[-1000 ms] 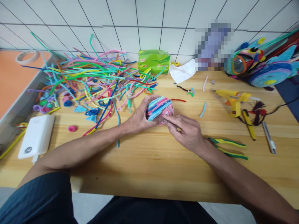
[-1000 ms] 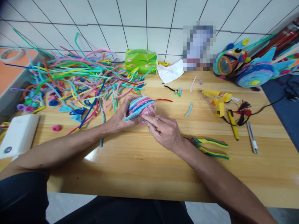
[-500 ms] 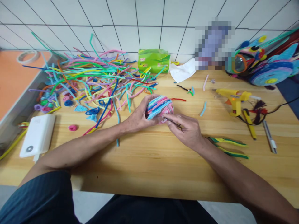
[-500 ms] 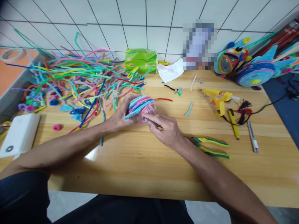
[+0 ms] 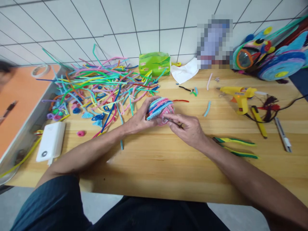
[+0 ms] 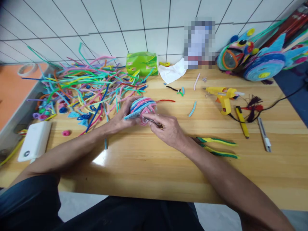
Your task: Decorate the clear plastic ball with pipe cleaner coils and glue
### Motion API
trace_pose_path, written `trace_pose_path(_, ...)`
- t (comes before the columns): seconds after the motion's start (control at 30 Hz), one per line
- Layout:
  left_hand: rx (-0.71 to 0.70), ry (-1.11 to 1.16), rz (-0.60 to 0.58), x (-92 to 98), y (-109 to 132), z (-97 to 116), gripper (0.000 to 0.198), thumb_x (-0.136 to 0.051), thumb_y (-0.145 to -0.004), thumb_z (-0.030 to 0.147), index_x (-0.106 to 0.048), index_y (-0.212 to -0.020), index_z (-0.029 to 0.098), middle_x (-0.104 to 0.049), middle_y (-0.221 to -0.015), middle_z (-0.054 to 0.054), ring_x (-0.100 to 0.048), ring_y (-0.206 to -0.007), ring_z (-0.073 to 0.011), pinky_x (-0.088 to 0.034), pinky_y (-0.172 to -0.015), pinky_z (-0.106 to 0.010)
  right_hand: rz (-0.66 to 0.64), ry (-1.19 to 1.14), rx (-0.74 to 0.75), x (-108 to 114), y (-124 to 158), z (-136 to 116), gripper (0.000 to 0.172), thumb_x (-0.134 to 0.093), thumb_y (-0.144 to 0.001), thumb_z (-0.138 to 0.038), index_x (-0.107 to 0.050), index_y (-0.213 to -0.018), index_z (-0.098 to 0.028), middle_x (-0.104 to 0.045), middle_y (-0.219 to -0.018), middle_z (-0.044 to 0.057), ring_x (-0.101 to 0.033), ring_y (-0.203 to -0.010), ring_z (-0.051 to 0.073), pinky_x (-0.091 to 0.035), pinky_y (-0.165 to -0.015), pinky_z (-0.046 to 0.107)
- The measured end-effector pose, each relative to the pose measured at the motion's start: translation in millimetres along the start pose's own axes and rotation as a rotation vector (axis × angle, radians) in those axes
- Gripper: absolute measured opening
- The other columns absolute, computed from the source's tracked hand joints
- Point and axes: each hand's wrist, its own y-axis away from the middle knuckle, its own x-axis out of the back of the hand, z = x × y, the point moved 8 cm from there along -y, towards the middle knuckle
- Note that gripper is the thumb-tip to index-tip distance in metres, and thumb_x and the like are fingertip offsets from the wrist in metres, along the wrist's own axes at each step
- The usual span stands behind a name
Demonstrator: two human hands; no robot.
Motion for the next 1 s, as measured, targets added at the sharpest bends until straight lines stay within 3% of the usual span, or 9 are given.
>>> trace_pose_path(0.13,0.023,-0.032,0.020,-1.2,-0.3,1.3,0.094,-0.089,-0.081,0.060,-0.040,-0.154,0.028,-0.056,-0.152,-0.015,-0.063,-0.137,-0.0343,-0.056,-0.116,-0.053,0.009,-0.036,-0.049,-1.3,-0.4,4.0,0.036,-0.064,-0.097,-0.019,-0.083,-0.128,-0.021,-0.063,-0.066,-0.006,-0.043,-0.054,0.007,-0.041,-0.056,0.020)
trace_pose_path(0.27,0.015,-0.083,0.032,-1.9,0.2,4.5,0.092,-0.088,-0.083,0.061,-0.039,-0.153,0.026,-0.056,-0.150,-0.015,-0.063,-0.136,-0.0343,-0.055,-0.118,-0.054,-0.001,-0.062,-0.062,-2.7,-0.5,5.1,0.038,-0.064,-0.097,-0.018,-0.082,-0.130,-0.020,-0.051,-0.063,-0.008,-0.039,-0.054,0.007,-0.037,-0.056,0.020)
trace_pose_path(0.63,-0.009,-0.093,0.009,0.4,5.4,2.8,0.087,-0.081,-0.089,0.060,-0.037,-0.156,0.029,-0.052,-0.156,-0.014,-0.058,-0.141,-0.0362,-0.052,-0.119,-0.057,-0.063,-0.066,-0.088,-8.7,1.0,6.8,0.042,-0.064,-0.097,-0.019,-0.079,-0.137,-0.021,-0.051,-0.064,-0.007,-0.041,-0.056,0.008,-0.037,-0.056,0.021)
trace_pose_path(1.0,0.005,-0.090,0.026,1.0,8.3,1.3,0.087,-0.081,-0.089,0.061,-0.037,-0.157,0.030,-0.053,-0.157,-0.013,-0.057,-0.140,-0.0358,-0.050,-0.122,-0.058,-0.022,-0.067,-0.029,-7.3,-1.0,-0.4,0.040,-0.063,-0.096,-0.015,-0.081,-0.131,-0.020,-0.063,-0.066,-0.006,-0.045,-0.054,0.007,-0.040,-0.055,0.020)
